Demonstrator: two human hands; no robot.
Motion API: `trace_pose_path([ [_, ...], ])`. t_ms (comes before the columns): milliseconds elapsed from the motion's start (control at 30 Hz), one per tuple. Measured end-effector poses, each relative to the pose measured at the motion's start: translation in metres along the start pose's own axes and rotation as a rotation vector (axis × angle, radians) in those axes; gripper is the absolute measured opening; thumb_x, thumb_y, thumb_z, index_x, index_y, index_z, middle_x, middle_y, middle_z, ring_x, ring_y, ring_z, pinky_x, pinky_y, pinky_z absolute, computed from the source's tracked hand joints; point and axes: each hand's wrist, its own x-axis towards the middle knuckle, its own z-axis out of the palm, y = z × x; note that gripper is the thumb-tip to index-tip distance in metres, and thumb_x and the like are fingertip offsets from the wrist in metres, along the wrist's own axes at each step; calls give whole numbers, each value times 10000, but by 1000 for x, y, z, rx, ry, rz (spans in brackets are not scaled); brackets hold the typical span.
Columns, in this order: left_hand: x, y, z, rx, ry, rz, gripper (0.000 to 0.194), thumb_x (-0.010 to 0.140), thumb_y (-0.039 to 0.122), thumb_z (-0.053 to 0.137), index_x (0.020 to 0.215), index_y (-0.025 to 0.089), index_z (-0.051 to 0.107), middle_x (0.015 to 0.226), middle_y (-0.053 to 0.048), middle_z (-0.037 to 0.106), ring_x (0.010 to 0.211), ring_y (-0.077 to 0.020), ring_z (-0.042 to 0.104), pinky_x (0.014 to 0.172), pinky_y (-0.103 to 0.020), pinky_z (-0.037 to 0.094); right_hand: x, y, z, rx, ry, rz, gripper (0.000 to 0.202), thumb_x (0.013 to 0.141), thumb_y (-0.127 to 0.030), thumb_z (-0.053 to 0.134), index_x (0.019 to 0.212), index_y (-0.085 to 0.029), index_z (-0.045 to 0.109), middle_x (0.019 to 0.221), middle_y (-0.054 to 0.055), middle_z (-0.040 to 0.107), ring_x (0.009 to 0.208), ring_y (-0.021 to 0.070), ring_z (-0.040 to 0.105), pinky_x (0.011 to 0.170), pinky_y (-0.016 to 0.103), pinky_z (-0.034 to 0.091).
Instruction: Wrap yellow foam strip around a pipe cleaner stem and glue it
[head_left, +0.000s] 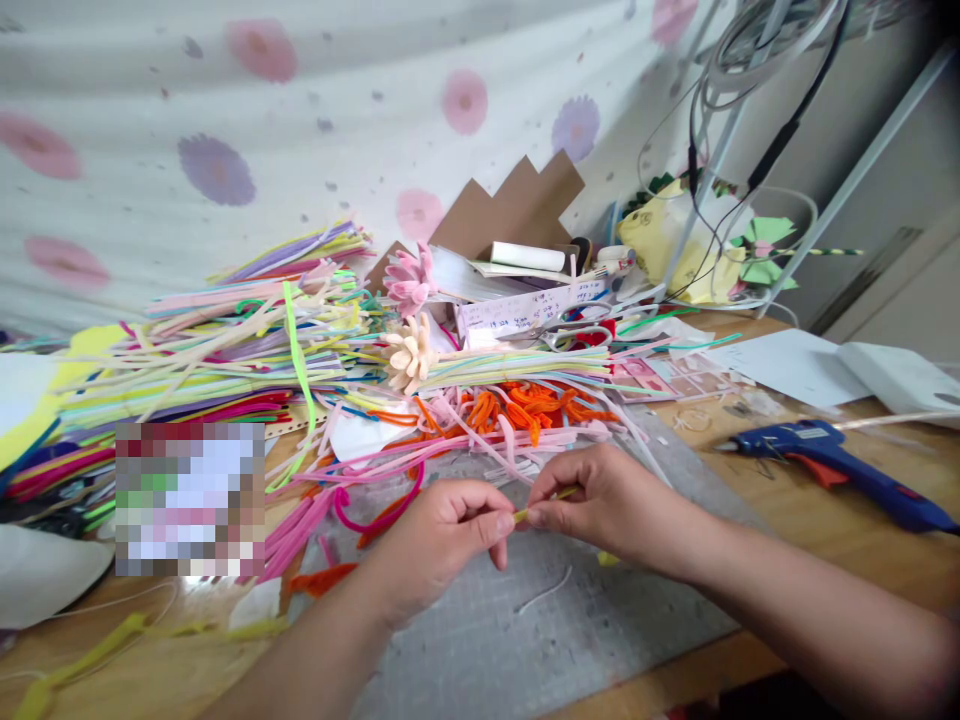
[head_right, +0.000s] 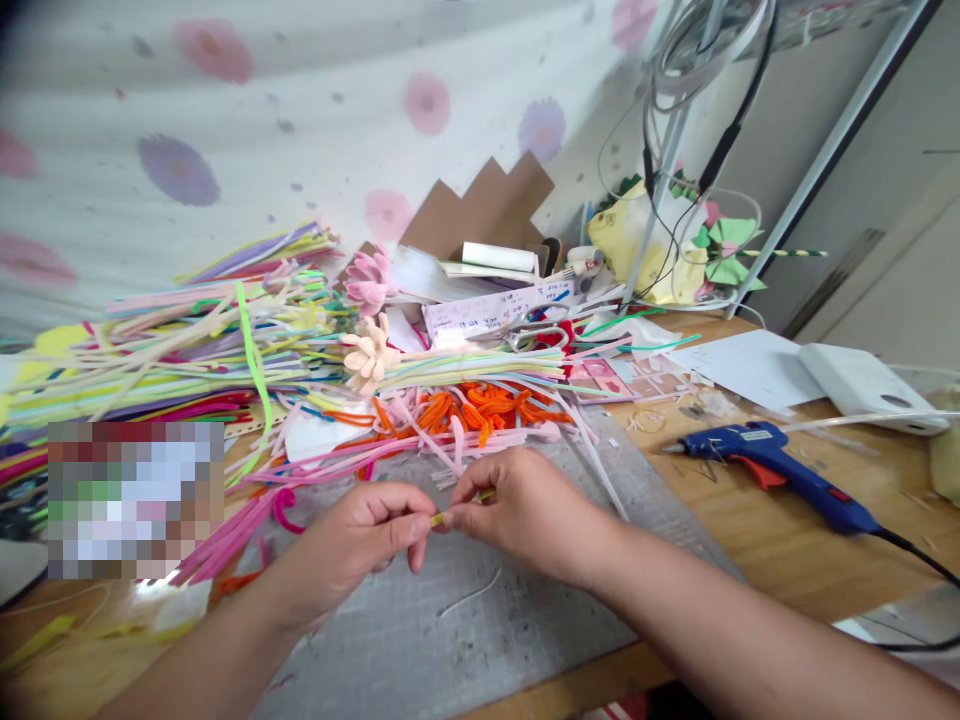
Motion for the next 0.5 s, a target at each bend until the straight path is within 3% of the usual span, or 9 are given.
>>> trace_pose_path([
  [233, -2, 3, 0, 126, -5, 11, 142, 797, 265, 572, 715, 174, 643, 568, 41, 575, 557, -122, 444, 548, -241, 305, 0, 2, 0, 106, -80, 43, 81, 697, -225, 672, 714, -145, 671, 569, -48, 525, 511, 72, 401, 469, 183, 291],
  [500, -1, 4, -3, 173, 21, 33, 190, 800, 276, 566, 654, 175, 634, 595, 22, 609, 572, -131, 466, 557, -242, 316, -1, 3, -9, 110, -147, 20, 200, 784, -311, 610, 718, -133, 670, 598, -23, 535, 547, 93, 418, 517, 215, 313],
])
